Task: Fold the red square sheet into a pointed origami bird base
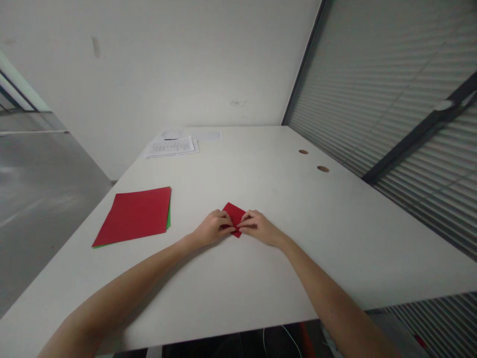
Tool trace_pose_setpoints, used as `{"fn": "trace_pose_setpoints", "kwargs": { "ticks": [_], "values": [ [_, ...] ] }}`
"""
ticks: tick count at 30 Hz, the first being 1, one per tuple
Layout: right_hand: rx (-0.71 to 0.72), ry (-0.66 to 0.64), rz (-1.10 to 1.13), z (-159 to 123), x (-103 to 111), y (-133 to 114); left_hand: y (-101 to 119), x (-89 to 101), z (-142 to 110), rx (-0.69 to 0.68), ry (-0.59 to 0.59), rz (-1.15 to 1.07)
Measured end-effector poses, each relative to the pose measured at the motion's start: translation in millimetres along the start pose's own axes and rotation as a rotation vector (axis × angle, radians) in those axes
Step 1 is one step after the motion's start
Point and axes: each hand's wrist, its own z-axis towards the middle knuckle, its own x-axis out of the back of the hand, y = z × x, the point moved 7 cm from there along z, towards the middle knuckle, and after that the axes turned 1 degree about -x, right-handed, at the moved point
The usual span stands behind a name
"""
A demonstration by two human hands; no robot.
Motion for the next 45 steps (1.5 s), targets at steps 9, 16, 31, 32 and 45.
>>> {"fn": "trace_pose_setpoints", "kwargs": {
  "ticks": [9,16,31,32,45],
  "values": [
    [0.033,0.0,-0.072,-0.3,16.7,13.7,9.3,-0.7,-4.2,-0.104,-0.064,0.021],
    [-0.073,0.079,-0.034,-7.7,40.0,32.0,18.5,1.3,-6.4,-0.253,-0.17,0.063],
    [-0.251,0.199,0.131,-1.1,14.5,31.4,6.8,-4.3,-4.9,0.141,0.082,0.207],
    [-0.255,0.208,0.119,-1.5,13.6,31.3,6.4,-3.8,-5.1,0.122,0.069,0.188],
    [-0.157,0.119,0.04,55.6,19.5,38.1,-28.4,16.2,2.8,0.086,-0.06,0.293]
  ]
}}
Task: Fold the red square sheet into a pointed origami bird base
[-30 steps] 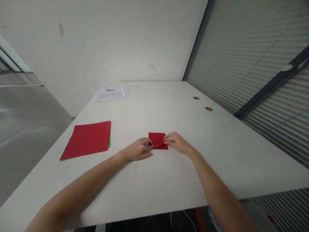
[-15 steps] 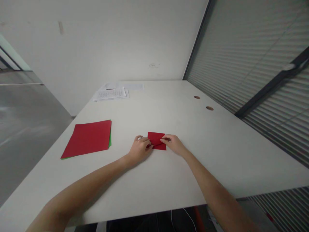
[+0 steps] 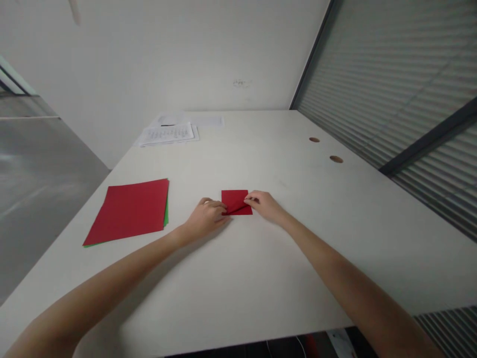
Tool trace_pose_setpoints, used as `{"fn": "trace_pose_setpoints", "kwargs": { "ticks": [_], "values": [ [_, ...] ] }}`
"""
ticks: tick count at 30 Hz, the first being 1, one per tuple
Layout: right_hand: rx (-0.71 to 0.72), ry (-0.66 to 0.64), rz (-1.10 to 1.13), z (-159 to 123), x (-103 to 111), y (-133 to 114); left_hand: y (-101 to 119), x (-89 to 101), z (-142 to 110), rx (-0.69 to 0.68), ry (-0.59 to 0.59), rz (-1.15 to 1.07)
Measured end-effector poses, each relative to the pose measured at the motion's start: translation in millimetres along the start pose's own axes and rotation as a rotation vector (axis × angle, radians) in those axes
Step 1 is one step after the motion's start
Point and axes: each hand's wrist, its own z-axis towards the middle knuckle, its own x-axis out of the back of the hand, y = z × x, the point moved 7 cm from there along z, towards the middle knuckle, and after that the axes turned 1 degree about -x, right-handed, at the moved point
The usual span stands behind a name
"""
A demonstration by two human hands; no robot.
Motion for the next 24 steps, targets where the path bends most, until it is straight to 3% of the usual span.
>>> {"fn": "trace_pose_setpoints", "kwargs": {
  "ticks": [5,10,16,24],
  "values": [
    [-0.022,0.033,0.052,17.6,-4.9,8.9,-11.1,-9.5,9.9,0.131,0.079,0.029],
    [-0.035,0.142,0.108,10.1,-8.4,19.8,-5.2,-12.6,8.9,0.012,0.188,-0.101],
    [-0.049,0.199,-0.035,14.5,-4.2,25.5,11.5,-12.7,5.8,-0.114,0.111,-0.111],
    [-0.141,0.288,-0.06,20.1,-2.6,37.4,13.8,-18.9,6.2,-0.127,0.043,-0.089]
  ]
}}
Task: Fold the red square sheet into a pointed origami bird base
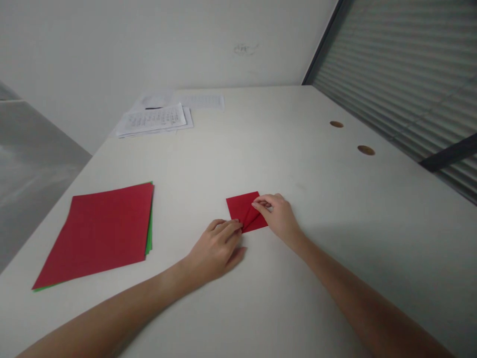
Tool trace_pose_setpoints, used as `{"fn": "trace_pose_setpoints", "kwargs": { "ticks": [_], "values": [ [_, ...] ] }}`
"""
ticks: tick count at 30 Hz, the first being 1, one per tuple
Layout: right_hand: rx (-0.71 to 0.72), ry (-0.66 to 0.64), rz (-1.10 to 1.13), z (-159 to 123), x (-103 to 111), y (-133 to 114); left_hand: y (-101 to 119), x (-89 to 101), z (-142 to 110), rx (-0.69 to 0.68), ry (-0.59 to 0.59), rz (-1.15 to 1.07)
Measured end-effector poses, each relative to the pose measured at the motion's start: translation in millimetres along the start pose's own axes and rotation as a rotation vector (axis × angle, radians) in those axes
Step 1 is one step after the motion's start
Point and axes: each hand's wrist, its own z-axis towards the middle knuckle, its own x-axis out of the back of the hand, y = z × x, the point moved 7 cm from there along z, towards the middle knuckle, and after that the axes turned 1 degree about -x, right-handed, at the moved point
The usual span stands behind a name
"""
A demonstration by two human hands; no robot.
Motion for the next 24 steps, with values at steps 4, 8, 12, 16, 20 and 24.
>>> {"fn": "trace_pose_setpoints", "kwargs": {
  "ticks": [4,8,12,16,20,24],
  "values": [
    [-0.022,0.024,-0.014,-1.9,0.9,0.2,2.1,-1.3,0.0,0.005,0.015,0.03],
    [-0.018,0.032,-0.031,-1.4,2.0,-1.1,2.4,-0.6,0.8,0.016,0.06,-0.002],
    [-0.004,0.022,-0.051,-0.2,0.7,-4.1,3.8,-0.5,1.4,0.001,0.076,0.0],
    [0.014,0.027,-0.08,-0.1,0.1,-5.9,5.3,-1.8,0.5,-0.03,0.069,-0.02],
    [0.038,0.008,-0.118,-0.5,-0.8,-5.2,4.1,-2.9,-0.1,-0.033,0.036,-0.098],
    [0.057,-0.011,-0.124,-0.7,-2.1,-4.0,1.8,-2.7,1.7,0.007,-0.012,-0.14]
  ]
}}
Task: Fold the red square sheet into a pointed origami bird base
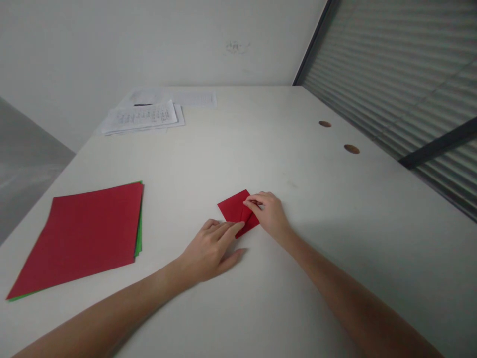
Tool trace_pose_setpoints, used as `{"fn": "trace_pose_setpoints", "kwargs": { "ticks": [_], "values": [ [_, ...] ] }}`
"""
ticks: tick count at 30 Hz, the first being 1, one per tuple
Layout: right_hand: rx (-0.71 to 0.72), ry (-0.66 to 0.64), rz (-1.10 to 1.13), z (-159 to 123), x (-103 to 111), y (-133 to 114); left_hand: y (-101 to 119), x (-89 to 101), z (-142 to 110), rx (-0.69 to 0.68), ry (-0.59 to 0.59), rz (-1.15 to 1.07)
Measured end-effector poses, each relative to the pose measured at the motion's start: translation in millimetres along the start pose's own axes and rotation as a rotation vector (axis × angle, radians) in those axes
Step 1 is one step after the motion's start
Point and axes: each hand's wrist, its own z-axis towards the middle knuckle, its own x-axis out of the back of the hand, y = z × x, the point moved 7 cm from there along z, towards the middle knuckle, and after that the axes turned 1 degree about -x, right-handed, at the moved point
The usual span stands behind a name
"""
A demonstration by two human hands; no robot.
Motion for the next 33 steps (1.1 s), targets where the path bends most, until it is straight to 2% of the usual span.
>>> {"fn": "trace_pose_setpoints", "kwargs": {
  "ticks": [4,11,16,26,33],
  "values": [
    [-0.002,-0.016,0.001,0.3,-1.4,1.5,-0.9,-3.2,1.9,0.016,-0.067,0.026],
    [-0.004,-0.088,0.028,3.6,-0.5,2.8,-4.1,-6.6,0.4,0.003,-0.081,0.062],
    [-0.047,-0.052,0.029,4.4,0.4,4.2,-2.2,-5.8,1.5,0.006,-0.087,0.048],
    [0.008,-0.058,0.001,4.7,-1.5,0.9,-2.6,-6.4,3.8,0.013,-0.142,0.061],
    [-0.007,-0.06,0.013,3.4,-2.2,2.6,-2.3,-6.5,3.2,-0.002,-0.157,0.068]
  ]
}}
